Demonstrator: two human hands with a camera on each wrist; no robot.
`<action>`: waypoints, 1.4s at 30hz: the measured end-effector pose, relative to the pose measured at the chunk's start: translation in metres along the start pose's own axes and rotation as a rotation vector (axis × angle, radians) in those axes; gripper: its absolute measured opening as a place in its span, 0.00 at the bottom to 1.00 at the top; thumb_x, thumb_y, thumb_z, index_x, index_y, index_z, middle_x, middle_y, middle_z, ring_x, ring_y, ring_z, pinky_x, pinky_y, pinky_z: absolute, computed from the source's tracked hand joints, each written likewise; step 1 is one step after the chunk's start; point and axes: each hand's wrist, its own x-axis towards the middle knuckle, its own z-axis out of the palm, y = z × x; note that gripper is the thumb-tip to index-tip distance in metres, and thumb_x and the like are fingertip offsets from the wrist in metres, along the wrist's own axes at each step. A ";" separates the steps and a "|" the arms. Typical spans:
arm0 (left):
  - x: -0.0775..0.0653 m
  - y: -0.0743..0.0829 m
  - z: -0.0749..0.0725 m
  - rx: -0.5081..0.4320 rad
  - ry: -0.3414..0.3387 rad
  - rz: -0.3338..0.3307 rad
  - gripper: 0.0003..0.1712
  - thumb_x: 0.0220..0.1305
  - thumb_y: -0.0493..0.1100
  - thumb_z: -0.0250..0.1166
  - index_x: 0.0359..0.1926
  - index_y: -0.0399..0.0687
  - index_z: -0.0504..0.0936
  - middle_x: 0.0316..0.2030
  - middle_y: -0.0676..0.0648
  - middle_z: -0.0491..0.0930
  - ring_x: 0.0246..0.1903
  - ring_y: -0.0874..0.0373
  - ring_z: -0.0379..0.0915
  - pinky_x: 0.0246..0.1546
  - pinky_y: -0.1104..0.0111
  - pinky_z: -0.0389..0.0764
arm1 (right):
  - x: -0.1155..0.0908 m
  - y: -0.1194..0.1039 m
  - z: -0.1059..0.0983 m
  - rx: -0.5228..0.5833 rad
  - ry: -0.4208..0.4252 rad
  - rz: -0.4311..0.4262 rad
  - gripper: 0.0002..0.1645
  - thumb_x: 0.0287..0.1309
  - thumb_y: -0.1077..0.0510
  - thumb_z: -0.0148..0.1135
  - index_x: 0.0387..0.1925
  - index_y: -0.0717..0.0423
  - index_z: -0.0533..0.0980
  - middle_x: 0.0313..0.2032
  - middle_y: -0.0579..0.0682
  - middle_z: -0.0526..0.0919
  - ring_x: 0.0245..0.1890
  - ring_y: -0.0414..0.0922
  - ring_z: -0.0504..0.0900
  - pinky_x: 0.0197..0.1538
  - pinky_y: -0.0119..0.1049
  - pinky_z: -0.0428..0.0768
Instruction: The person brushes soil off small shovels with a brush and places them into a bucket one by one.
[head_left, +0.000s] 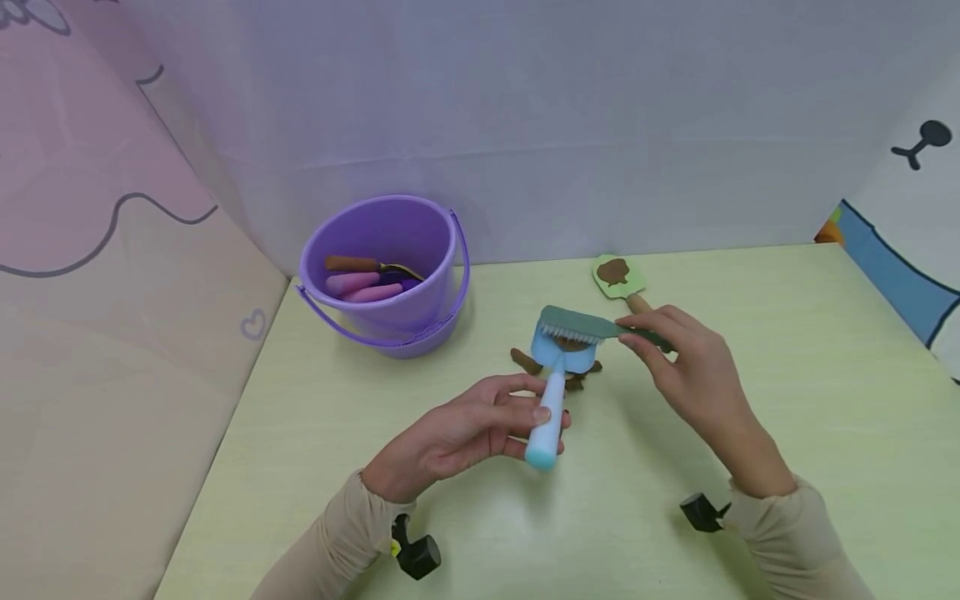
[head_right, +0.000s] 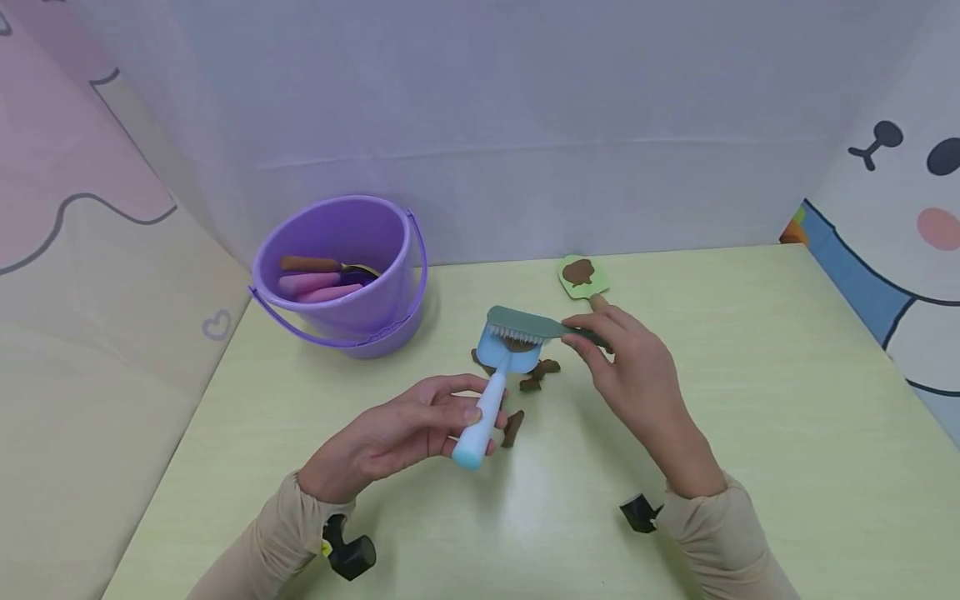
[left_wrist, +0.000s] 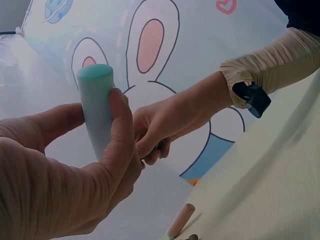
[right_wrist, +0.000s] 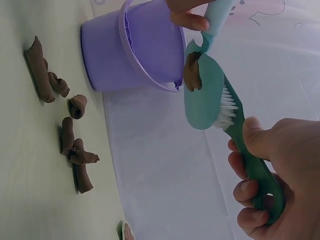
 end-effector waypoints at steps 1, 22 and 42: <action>0.000 0.000 0.000 0.003 -0.002 -0.001 0.30 0.72 0.36 0.60 0.72 0.34 0.65 0.50 0.43 0.84 0.44 0.54 0.87 0.49 0.62 0.89 | 0.000 0.000 -0.001 0.019 0.003 0.011 0.16 0.57 0.69 0.74 0.47 0.54 0.87 0.38 0.46 0.87 0.34 0.26 0.74 0.34 0.18 0.69; -0.001 0.000 0.002 0.006 0.002 -0.007 0.30 0.73 0.35 0.59 0.72 0.36 0.63 0.49 0.45 0.86 0.44 0.54 0.87 0.50 0.62 0.88 | 0.000 -0.010 -0.012 -0.047 -0.160 -0.049 0.18 0.53 0.65 0.79 0.46 0.50 0.86 0.39 0.42 0.85 0.38 0.37 0.80 0.36 0.20 0.76; 0.000 0.000 0.003 -0.034 0.027 -0.006 0.30 0.73 0.37 0.59 0.73 0.35 0.64 0.52 0.43 0.83 0.45 0.54 0.87 0.52 0.63 0.88 | 0.000 -0.006 0.001 -0.126 -0.040 -0.080 0.21 0.48 0.63 0.82 0.46 0.54 0.87 0.40 0.48 0.86 0.41 0.44 0.82 0.41 0.21 0.74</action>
